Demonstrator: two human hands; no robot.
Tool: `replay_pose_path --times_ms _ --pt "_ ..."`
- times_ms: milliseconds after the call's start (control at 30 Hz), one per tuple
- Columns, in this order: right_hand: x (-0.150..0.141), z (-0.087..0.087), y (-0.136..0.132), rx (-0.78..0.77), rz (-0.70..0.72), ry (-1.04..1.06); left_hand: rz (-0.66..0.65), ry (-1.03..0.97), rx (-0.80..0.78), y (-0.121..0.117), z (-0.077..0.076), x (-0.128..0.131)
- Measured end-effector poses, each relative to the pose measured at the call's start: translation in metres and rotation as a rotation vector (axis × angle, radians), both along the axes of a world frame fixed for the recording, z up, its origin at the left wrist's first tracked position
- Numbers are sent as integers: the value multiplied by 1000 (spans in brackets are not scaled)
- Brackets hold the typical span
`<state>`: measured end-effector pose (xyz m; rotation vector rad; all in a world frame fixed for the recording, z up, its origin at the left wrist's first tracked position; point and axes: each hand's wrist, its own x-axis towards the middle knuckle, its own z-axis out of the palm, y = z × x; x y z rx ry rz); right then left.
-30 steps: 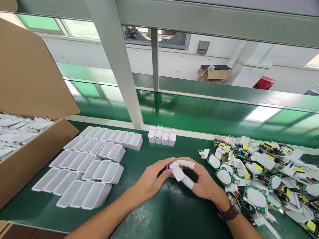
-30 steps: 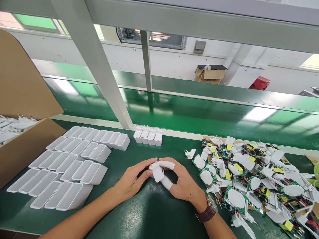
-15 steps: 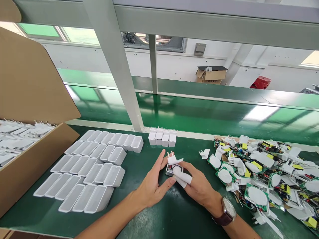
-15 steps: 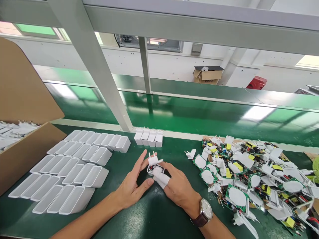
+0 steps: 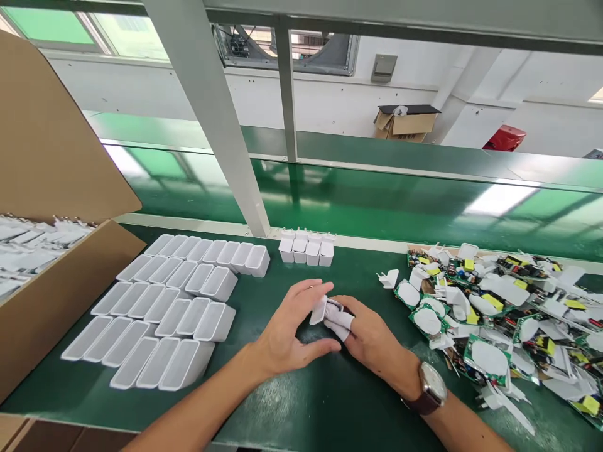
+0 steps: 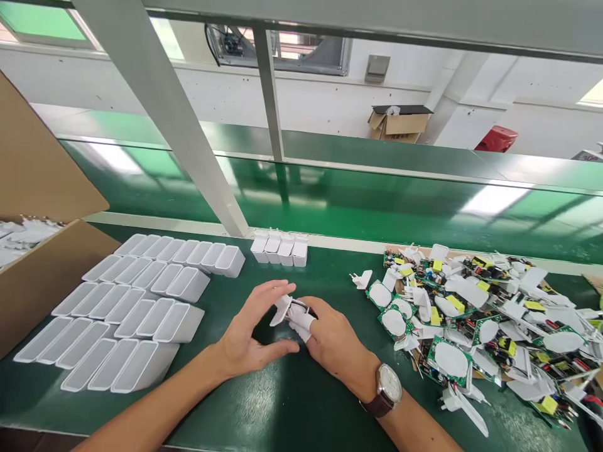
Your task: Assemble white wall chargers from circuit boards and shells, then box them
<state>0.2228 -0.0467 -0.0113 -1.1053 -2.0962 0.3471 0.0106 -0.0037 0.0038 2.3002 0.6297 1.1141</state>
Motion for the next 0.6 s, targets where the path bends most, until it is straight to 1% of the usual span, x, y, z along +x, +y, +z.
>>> replay_pose_path --times_ms 67,100,167,233,400,533,600 --pt "-1 -4 -1 -6 -5 -38 32 -5 58 2 1 2" --pt "-2 -5 -2 3 -23 -54 69 -13 47 2 0 2" --pt "-4 -9 -4 37 -51 -79 149 -17 -38 1 -1 2" --pt "-4 -10 -5 42 -45 -69 186 -11 -130 1 -3 1" --pt "-1 -7 -4 -102 -13 89 169 -17 -254 1 -8 -4" --pt "-1 1 -2 -169 -8 -27 143 -16 -285 4 -12 -7" --pt "1 4 -2 -218 8 -25 125 -16 -300 5 -13 -8"
